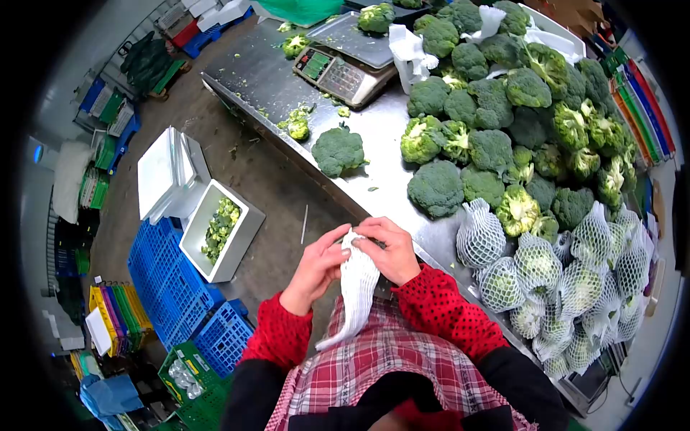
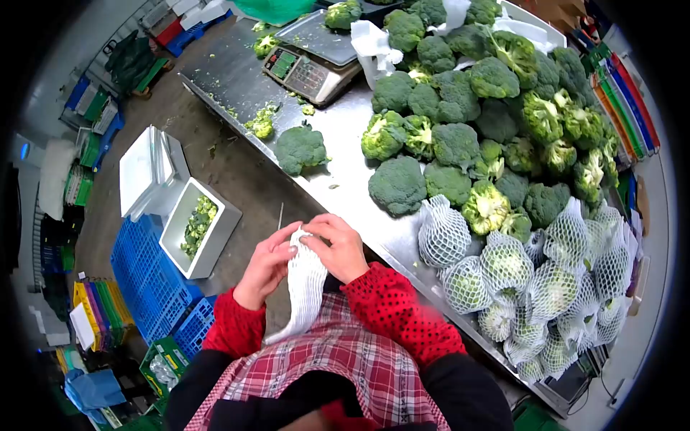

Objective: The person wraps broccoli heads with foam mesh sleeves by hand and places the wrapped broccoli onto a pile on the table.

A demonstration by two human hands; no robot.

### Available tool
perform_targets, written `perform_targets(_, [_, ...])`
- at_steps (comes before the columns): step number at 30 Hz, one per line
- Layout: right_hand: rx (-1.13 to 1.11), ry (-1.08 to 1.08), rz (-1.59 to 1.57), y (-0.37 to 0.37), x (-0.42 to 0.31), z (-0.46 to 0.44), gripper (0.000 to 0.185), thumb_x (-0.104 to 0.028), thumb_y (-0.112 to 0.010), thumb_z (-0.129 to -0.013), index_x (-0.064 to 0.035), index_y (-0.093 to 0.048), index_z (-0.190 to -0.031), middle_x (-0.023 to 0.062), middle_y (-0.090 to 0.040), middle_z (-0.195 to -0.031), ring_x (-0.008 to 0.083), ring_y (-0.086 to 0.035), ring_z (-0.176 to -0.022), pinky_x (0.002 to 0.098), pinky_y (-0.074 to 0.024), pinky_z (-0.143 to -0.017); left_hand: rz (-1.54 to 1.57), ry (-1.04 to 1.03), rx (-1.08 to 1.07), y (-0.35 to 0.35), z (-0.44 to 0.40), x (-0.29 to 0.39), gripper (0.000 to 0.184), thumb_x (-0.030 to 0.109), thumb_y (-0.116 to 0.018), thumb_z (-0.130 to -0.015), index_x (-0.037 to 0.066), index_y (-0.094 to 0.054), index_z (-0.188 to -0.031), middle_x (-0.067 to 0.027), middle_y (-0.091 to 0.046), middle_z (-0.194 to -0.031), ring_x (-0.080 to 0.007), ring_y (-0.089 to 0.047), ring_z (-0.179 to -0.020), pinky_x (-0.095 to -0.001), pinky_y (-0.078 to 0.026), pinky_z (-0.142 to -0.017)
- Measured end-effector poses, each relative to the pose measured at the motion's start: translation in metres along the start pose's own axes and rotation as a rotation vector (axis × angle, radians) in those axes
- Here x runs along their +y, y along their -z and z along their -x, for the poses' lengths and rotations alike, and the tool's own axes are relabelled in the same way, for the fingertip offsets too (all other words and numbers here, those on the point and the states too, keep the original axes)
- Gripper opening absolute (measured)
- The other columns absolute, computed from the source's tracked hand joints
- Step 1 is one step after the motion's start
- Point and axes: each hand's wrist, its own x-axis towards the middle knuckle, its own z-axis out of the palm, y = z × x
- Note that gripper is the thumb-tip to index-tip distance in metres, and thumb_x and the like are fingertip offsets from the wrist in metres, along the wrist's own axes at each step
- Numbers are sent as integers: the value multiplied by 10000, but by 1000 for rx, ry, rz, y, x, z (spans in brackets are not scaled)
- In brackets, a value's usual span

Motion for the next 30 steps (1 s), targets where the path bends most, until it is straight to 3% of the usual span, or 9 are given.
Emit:
perform_targets(5, [130, 212, 278, 0, 3, -18, 78, -46, -692, -761, -5, -665, -822, 68, -648, -842, 181, -621, -805, 285, -487, -716, 85, -7, -108, 6, -34, -5, 282, 72, -620, -859, -2, -539, -1118, -19, -631, -839, -69, -610, -739, -189, -486, -567])
perform_targets(11, [133, -568, -838, 0, 33, -57, 112, -112, -561, -909, -4, -572, -879, 31, -602, -771, 89, -542, -685, 222, -434, -626, -117, -466, 96, 16, -65, -16, 79, 89, -558, -908, 52, -545, -840, -28, -616, -891, -105, -571, -825, -261, -443, -760])
perform_targets(12, [92, -228, -338, 1, 12, -47, 137, -136, -571, -906, -2, -587, -922, 32, -608, -782, 85, -544, -668, 217, -433, -610, 101, -469, -17, 16, -69, -2, 91, 111, -529, -931, 58, -561, -863, -25, -623, -896, -117, -580, -818, -281, -456, -769])
perform_targets(15, [-599, -863, -1026, 14, 37, -52, 513, -162, -723, -744, 68, -556, -1171, 122, -658, -1026, 161, -631, -890, 284, -486, -831, 574, -300, -71, 40, -87, 13, 166, 196, -498, -956, 61, -586, -914, -72, -655, -904, -169, -624, -804, -334, -507, -768])
perform_targets(17, [-804, -613, -956, 32, 49, -58, 536, -116, -713, -716, 76, -544, -1187, 136, -644, -1088, 188, -624, -966, 309, -467, -909, 525, -53, -83, 27, -73, 17, 159, 202, -526, -936, 63, -603, -947, -73, -662, -877, -180, -638, -794, -325, -520, -708])
perform_targets(19, [-602, -591, -1267, 34, 60, -69, 477, -85, -690, -719, 84, -550, -1143, 116, -651, -1052, 186, -630, -938, 304, -475, -884, -381, -322, -154, 64, -78, -33, 172, 187, -566, -897, 57, -613, -998, -71, -662, -880, -172, -633, -777, -317, -507, -706])
perform_targets(23, [-553, -536, -891, 26, 68, -102, 362, -37, -650, -738, 57, -567, -1077, 88, -657, -990, 161, -628, -877, 294, -486, -823, -23, 68, -265, 79, -78, -12, 371, 154, -623, -832, -28, -567, -1150, -133, -612, -1153, -232, -606, -989, -359, -467, -875])
perform_targets(25, [-392, -325, -342, 15, 93, -122, 331, 21, -596, -712, 0, -580, -1042, 97, -658, -910, 191, -626, -810, 292, -482, -763, 437, -152, -176, 60, -91, 26, 371, 25, -558, -844, -93, -522, -1193, -181, -592, -1176, -241, -605, -1030, -365, -464, -933])
perform_targets(30, [348, -146, 298, -31, 145, -176, 515, 35, -493, -659, -35, -538, -1167, 191, -595, -955, 343, -580, -873, 359, -478, -756, -176, -600, 396, 86, -189, 21, 375, -67, -506, -825, -65, -534, -1199, -126, -597, -1125, -187, -583, -1007, -299, -446, -911])
